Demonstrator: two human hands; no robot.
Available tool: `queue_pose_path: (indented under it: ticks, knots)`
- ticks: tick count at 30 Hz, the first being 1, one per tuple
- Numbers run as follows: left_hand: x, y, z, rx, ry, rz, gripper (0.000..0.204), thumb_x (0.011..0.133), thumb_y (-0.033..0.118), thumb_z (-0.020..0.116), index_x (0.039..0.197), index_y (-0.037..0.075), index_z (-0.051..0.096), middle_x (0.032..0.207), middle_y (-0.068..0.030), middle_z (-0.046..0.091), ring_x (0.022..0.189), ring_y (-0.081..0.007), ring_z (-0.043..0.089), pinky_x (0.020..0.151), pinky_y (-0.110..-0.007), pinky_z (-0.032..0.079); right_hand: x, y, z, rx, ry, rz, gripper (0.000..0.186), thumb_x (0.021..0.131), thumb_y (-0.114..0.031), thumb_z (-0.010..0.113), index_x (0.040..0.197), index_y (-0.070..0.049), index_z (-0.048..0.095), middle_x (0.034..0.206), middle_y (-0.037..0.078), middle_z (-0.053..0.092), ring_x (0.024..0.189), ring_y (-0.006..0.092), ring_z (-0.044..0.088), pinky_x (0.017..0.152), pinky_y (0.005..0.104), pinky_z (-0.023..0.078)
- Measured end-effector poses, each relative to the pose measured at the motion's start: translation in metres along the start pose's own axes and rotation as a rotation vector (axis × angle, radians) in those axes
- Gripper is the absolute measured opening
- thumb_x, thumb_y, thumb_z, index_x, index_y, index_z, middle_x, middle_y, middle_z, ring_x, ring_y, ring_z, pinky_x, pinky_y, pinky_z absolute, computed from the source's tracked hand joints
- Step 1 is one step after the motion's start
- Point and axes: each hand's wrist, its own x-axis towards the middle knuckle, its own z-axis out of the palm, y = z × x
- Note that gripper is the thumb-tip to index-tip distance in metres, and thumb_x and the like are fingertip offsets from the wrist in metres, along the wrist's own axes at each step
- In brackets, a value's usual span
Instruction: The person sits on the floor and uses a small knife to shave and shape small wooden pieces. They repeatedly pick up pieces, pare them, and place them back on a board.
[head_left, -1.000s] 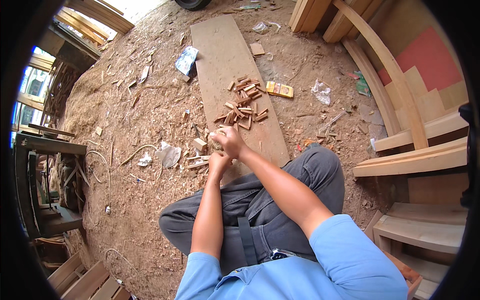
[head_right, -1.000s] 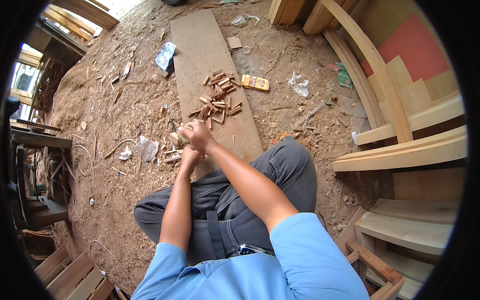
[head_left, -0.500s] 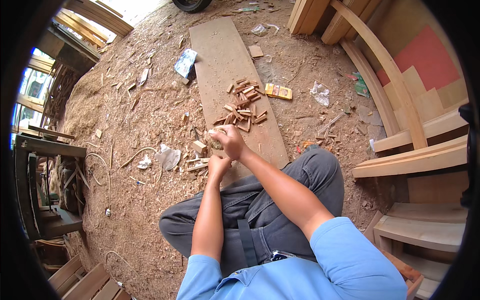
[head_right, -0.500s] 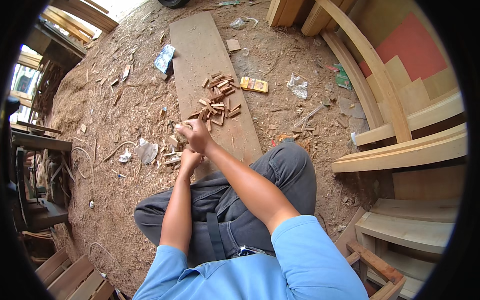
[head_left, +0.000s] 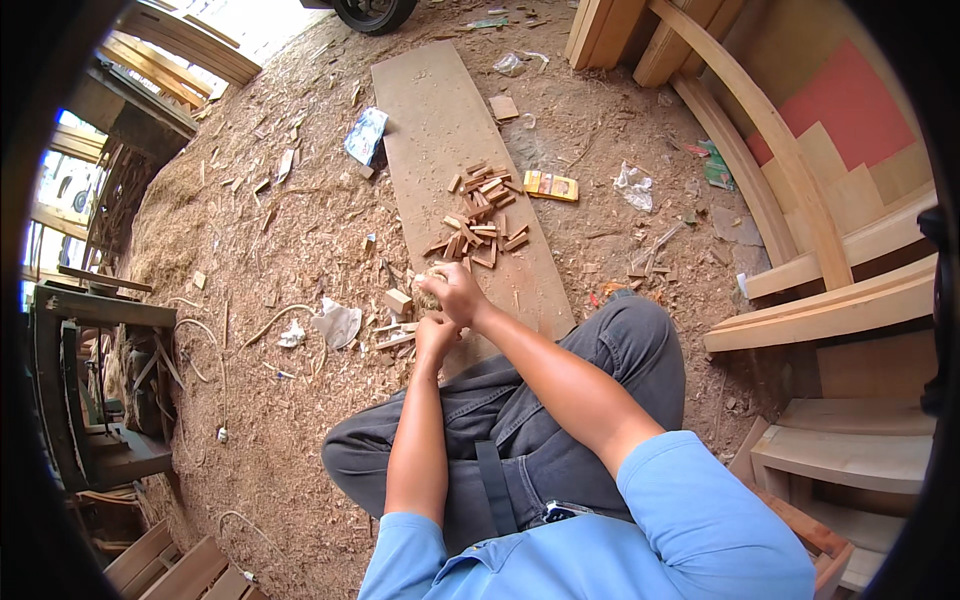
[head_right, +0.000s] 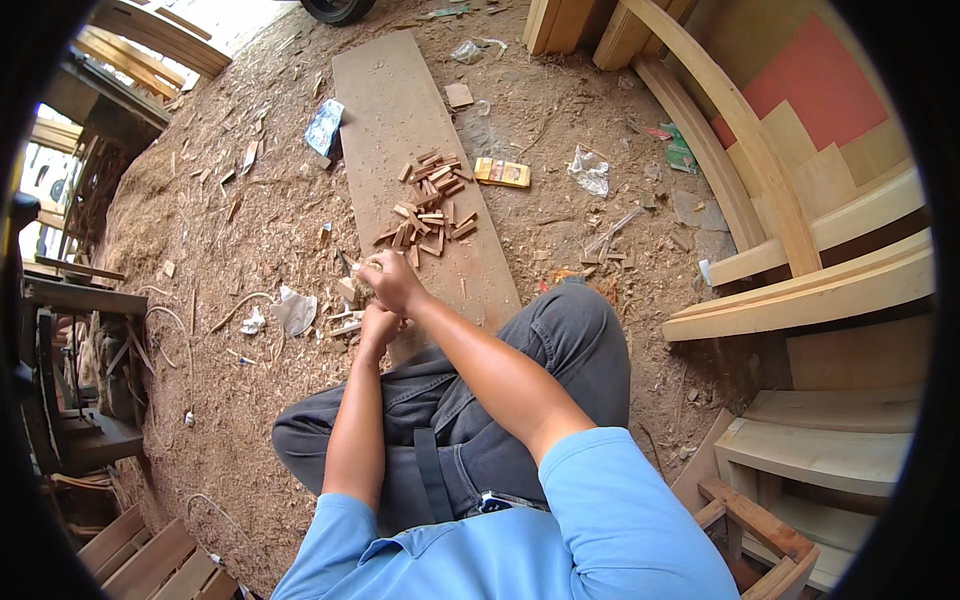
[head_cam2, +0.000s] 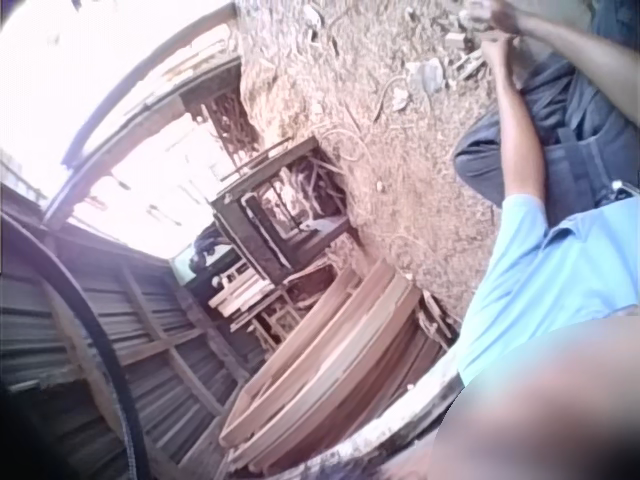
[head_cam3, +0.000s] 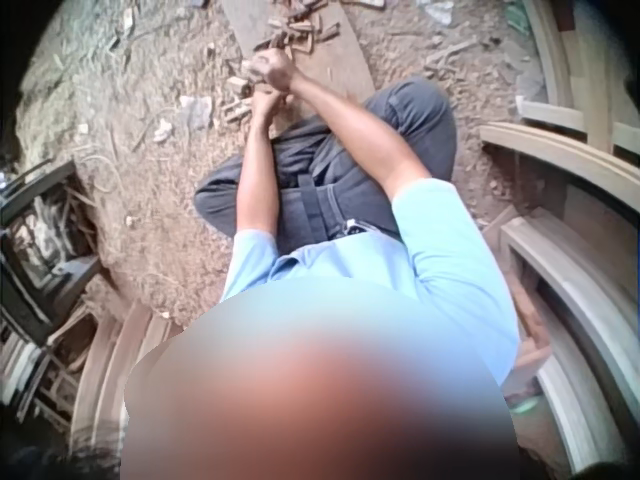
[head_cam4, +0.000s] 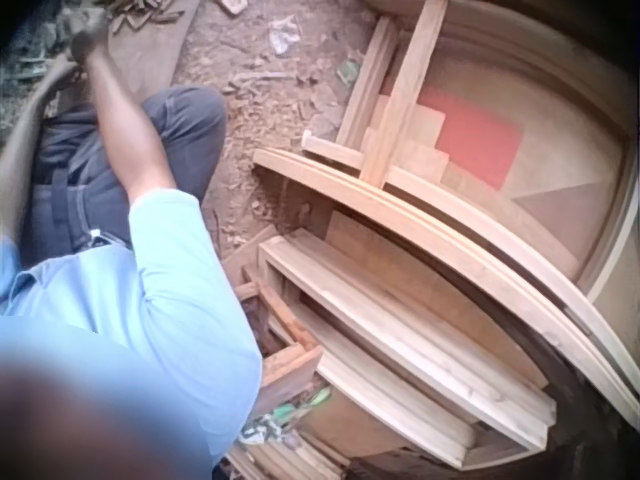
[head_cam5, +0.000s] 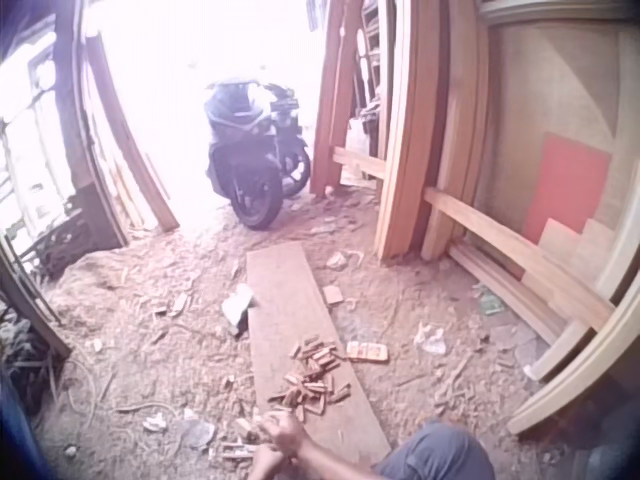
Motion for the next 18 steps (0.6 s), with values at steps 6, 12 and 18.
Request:
queue_pose_path:
  ticks: [6, 12, 18]
  knots:
    - [0.0, -0.002, -0.001, 0.051, 0.006, 0.004, 0.034, 0.071, 0.029, 0.074, 0.068, -0.004, 0.069, 0.065, -0.0134, 0.068, 0.061, -0.0199, 0.065, 0.059, -0.035, 0.05, 0.0, 0.0, -0.001, -0.059, -0.021, -0.012, 0.032, 0.086, -0.026, 0.061, 0.077, 0.003, 0.067, 0.061, 0.006, 0.059, 0.06, 0.0108, 0.051, 0.058, 0.0332, 0.042]
    - [-0.003, 0.005, -0.001, 0.065, 0.014, -0.005, 0.036, 0.071, 0.033, 0.074, 0.067, -0.002, 0.07, 0.065, -0.0138, 0.068, 0.061, -0.0201, 0.066, 0.06, -0.035, 0.05, -0.001, 0.003, 0.001, 0.055, 0.009, -0.061, 0.031, 0.085, -0.026, 0.062, 0.072, 0.002, 0.065, 0.062, 0.004, 0.06, 0.06, 0.0102, 0.051, 0.057, 0.032, 0.042]
    - [-0.005, 0.007, -0.002, 0.097, 0.03, -0.017, 0.033, 0.072, 0.031, 0.072, 0.067, -0.002, 0.071, 0.064, -0.0136, 0.068, 0.06, -0.021, 0.065, 0.06, -0.035, 0.05, -0.001, 0.0, -0.002, -0.067, 0.021, 0.007, 0.032, 0.086, -0.026, 0.063, 0.069, 0.0, 0.063, 0.06, 0.002, 0.056, 0.06, 0.009, 0.048, 0.057, 0.0313, 0.04]
